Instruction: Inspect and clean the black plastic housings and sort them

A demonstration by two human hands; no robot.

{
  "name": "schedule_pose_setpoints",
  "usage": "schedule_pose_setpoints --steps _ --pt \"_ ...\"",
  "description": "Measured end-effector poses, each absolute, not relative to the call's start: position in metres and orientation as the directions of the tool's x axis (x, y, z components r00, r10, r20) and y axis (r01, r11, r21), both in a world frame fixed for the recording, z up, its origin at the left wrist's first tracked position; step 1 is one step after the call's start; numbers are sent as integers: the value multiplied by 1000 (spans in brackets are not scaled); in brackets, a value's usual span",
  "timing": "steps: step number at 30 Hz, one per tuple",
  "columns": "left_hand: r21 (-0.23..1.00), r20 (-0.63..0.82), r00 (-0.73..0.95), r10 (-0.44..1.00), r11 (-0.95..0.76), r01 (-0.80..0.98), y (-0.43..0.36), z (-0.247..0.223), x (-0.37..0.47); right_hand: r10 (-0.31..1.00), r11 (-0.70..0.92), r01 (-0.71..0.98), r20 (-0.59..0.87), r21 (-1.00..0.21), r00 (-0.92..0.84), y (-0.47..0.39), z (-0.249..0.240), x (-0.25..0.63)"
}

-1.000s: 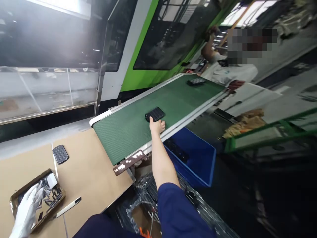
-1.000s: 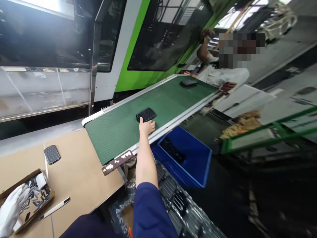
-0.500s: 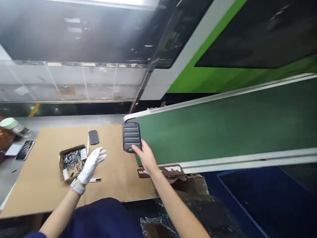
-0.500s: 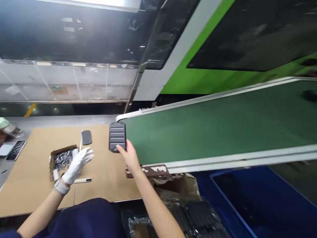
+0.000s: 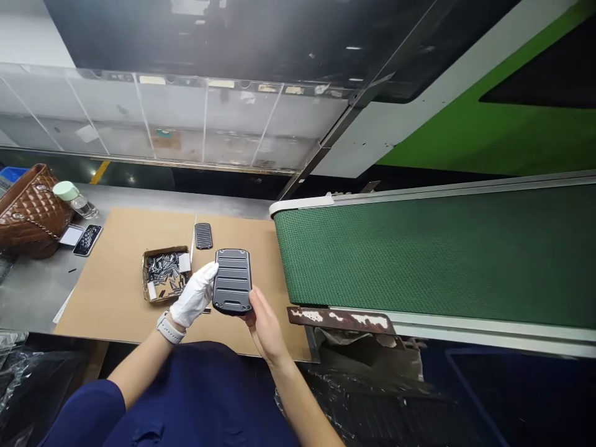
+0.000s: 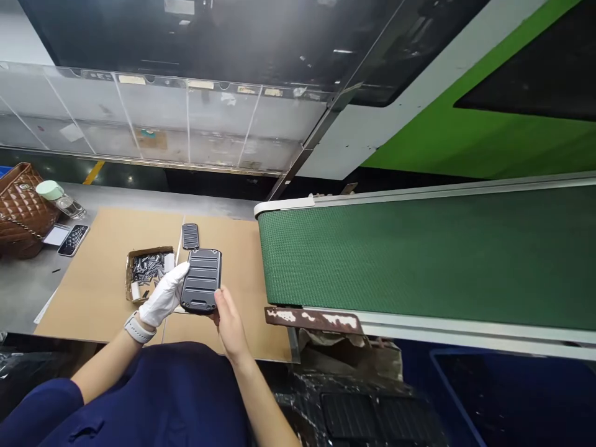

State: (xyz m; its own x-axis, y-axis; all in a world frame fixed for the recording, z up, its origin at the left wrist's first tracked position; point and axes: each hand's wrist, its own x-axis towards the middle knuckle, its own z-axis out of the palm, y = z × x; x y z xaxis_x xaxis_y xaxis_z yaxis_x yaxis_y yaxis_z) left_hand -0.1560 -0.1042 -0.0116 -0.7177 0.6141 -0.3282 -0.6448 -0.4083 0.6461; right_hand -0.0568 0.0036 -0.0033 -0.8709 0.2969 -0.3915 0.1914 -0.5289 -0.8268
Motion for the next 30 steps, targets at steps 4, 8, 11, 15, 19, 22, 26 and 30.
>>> schedule_pose_setpoints --steps 4,8,11,15,19,22,26,30 --pt "646 -312 -732 606 -430 -631 -109 -14 -158 300 -559 183 -403 -809 -864 -4 -4 -59" --pt "621 -326 -718 615 -434 -653 -112 -16 -159 313 -573 184 -421 -799 -851 -6 -5 -59" --pt "602 -329 -705 628 -436 -669 -111 -16 -158 319 -559 187 -418 -808 -851 -8 -4 -56" --pt "577 -329 -703 630 -455 -678 -109 -17 -154 334 -512 179 -387 -840 -860 -11 -8 -53" --pt "570 -262 -724 638 -503 -650 -118 -20 -150 490 -434 112 -339 -894 -803 4 -14 -60" --pt "495 -299 -548 782 -363 -789 -135 -24 -152 435 -317 196 -326 -928 -839 31 -7 -74" --pt "556 -414 -341 844 -62 -829 -151 -28 -150 19 -50 383 -384 -922 -923 59 11 -97" --pt "649 -475 -444 760 -38 -760 -149 -30 -138 102 -146 353 -369 -924 -924 63 10 -117"
